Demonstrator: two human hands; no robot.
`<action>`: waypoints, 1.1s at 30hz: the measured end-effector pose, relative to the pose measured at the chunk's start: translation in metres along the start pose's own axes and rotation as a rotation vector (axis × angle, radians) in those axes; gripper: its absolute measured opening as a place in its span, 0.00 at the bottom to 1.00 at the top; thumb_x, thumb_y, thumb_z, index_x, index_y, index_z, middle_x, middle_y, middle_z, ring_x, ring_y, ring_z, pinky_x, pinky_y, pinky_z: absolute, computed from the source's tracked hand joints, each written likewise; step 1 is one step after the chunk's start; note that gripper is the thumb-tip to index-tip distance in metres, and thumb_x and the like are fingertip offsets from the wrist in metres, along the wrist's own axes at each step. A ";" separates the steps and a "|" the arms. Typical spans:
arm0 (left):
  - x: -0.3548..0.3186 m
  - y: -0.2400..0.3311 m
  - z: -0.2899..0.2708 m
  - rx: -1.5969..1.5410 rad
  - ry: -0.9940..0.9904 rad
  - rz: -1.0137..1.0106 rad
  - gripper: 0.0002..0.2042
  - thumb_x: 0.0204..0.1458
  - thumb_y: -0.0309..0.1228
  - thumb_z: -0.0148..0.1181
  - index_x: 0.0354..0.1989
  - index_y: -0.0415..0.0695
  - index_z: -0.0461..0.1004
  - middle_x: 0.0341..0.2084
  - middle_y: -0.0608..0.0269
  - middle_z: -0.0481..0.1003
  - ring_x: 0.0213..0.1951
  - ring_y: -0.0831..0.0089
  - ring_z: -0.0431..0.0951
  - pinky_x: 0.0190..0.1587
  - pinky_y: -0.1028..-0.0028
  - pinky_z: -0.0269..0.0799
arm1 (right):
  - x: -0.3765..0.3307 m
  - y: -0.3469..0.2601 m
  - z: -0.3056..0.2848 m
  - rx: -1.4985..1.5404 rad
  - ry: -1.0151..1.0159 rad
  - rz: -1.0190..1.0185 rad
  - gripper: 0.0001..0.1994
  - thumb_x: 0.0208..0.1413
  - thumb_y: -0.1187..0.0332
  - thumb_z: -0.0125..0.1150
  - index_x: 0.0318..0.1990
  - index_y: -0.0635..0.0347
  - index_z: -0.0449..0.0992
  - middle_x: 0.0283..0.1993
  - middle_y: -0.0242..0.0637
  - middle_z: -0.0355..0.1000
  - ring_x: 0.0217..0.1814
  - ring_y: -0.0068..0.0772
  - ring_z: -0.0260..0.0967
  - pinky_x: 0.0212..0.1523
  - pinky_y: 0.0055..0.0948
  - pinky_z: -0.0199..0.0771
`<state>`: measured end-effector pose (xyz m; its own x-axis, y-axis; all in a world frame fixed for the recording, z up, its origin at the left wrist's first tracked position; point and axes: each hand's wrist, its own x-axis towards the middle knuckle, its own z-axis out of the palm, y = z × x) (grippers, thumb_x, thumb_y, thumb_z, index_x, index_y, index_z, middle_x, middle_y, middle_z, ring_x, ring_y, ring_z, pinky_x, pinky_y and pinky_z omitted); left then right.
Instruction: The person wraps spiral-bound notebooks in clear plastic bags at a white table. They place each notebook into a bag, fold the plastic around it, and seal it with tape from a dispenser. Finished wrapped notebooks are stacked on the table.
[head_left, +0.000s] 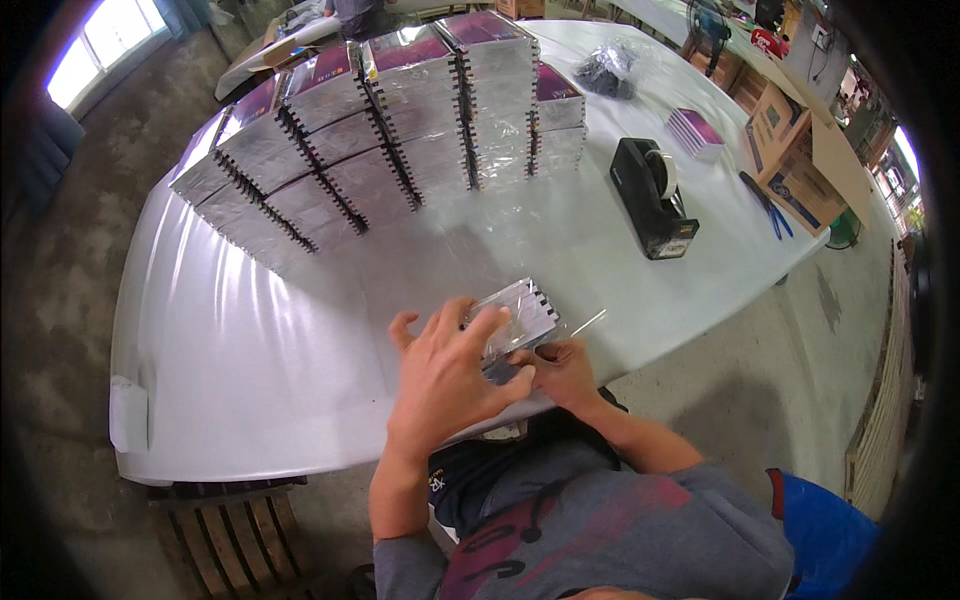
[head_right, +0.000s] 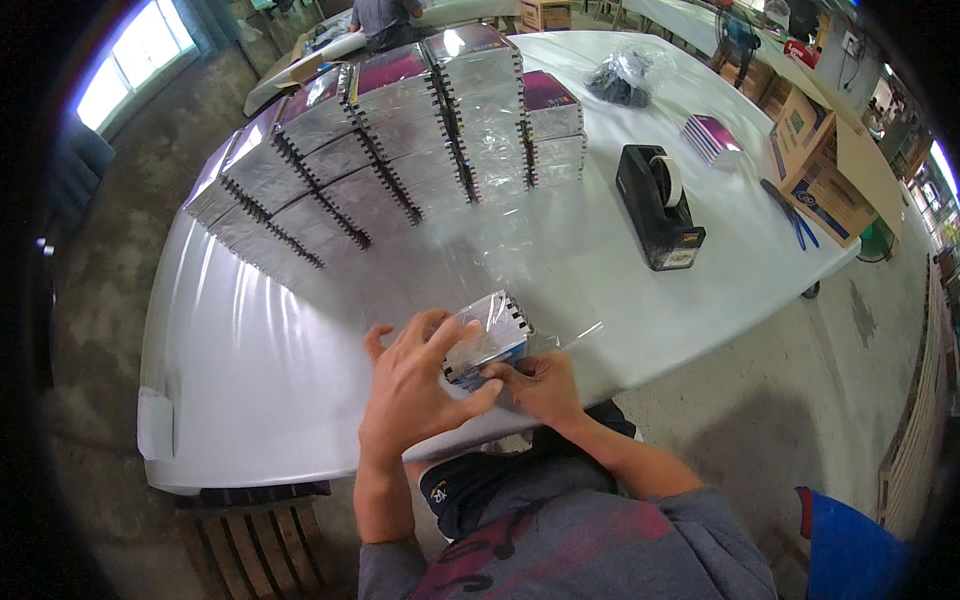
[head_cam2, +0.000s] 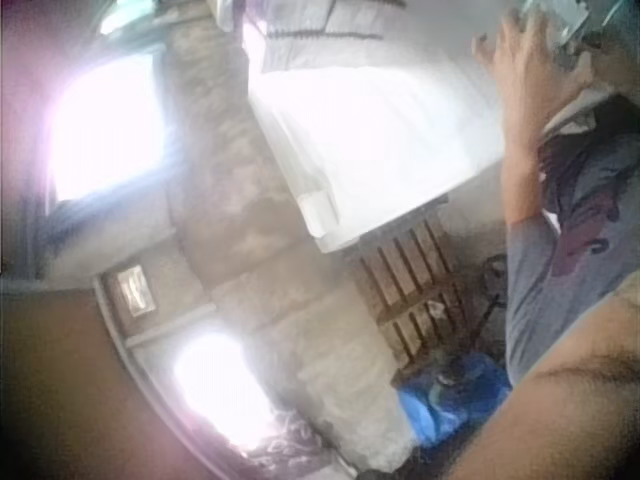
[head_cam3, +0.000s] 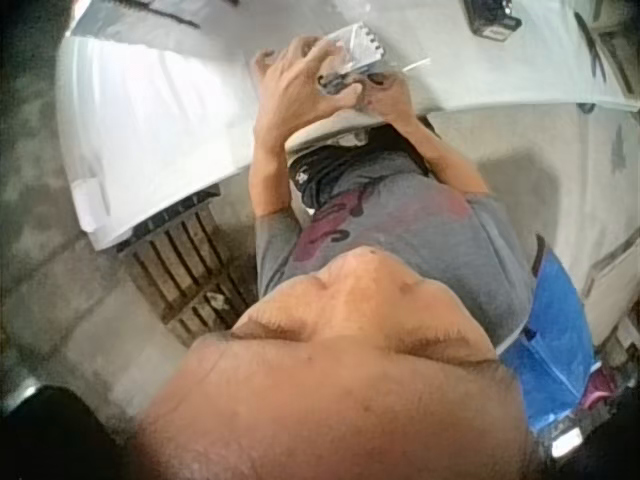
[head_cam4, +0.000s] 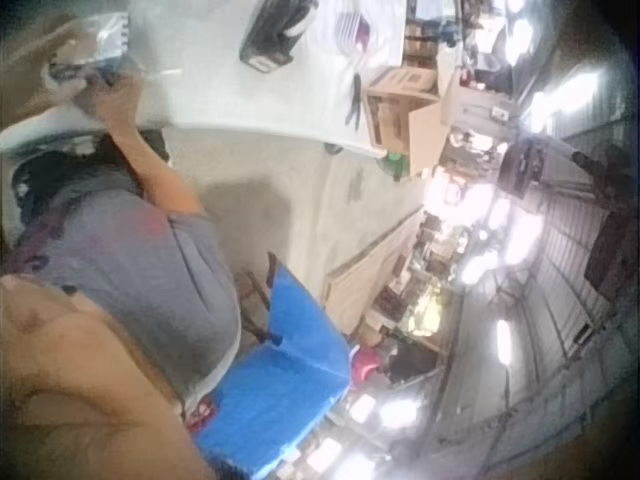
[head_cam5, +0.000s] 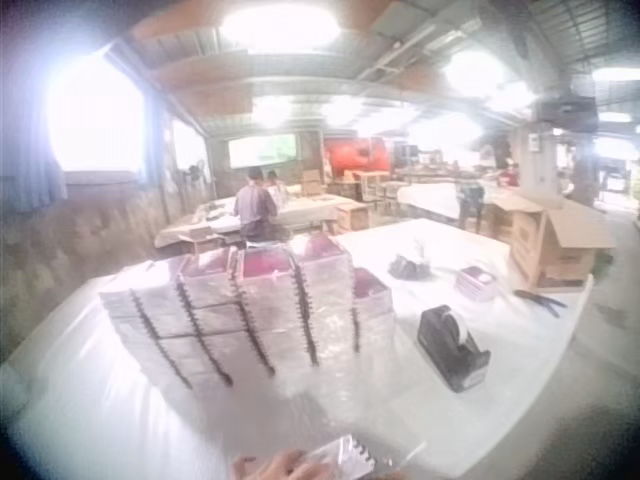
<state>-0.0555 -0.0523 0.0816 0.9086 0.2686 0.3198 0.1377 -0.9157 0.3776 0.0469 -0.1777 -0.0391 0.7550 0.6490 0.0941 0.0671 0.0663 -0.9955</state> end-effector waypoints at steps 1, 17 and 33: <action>0.008 0.003 0.000 0.063 -0.043 -0.022 0.34 0.33 0.40 0.69 0.56 0.57 0.69 0.39 0.57 0.73 0.43 0.62 0.75 0.51 0.57 0.57 | 0.000 0.009 0.002 -0.015 0.051 -0.057 0.14 0.52 0.60 0.66 0.23 0.62 0.80 0.15 0.28 0.70 0.16 0.11 0.63 0.16 0.21 0.59; -0.023 -0.019 0.054 -1.185 0.480 -0.082 0.47 0.33 0.32 0.77 0.62 0.36 0.52 0.51 0.52 0.65 0.55 0.63 0.67 0.58 0.65 0.63 | 0.028 -0.009 -0.029 0.919 -0.467 -0.102 0.44 0.38 0.76 0.71 0.65 0.62 0.53 0.62 0.37 0.59 0.63 0.34 0.58 0.62 0.37 0.60; -0.007 -0.025 0.054 -0.728 0.660 -0.040 0.43 0.25 0.38 0.78 0.57 0.46 0.66 0.60 0.50 0.61 0.64 0.49 0.57 0.59 0.59 0.58 | 0.069 -0.077 -0.057 -0.117 -0.551 -0.575 0.33 0.38 0.69 0.74 0.56 0.48 0.69 0.71 0.43 0.45 0.73 0.43 0.42 0.69 0.40 0.41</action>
<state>-0.0437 -0.0474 0.0228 0.4751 0.6111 0.6331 -0.3146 -0.5539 0.7709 0.1310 -0.1811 0.0436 0.1531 0.8199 0.5517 0.4383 0.4440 -0.7815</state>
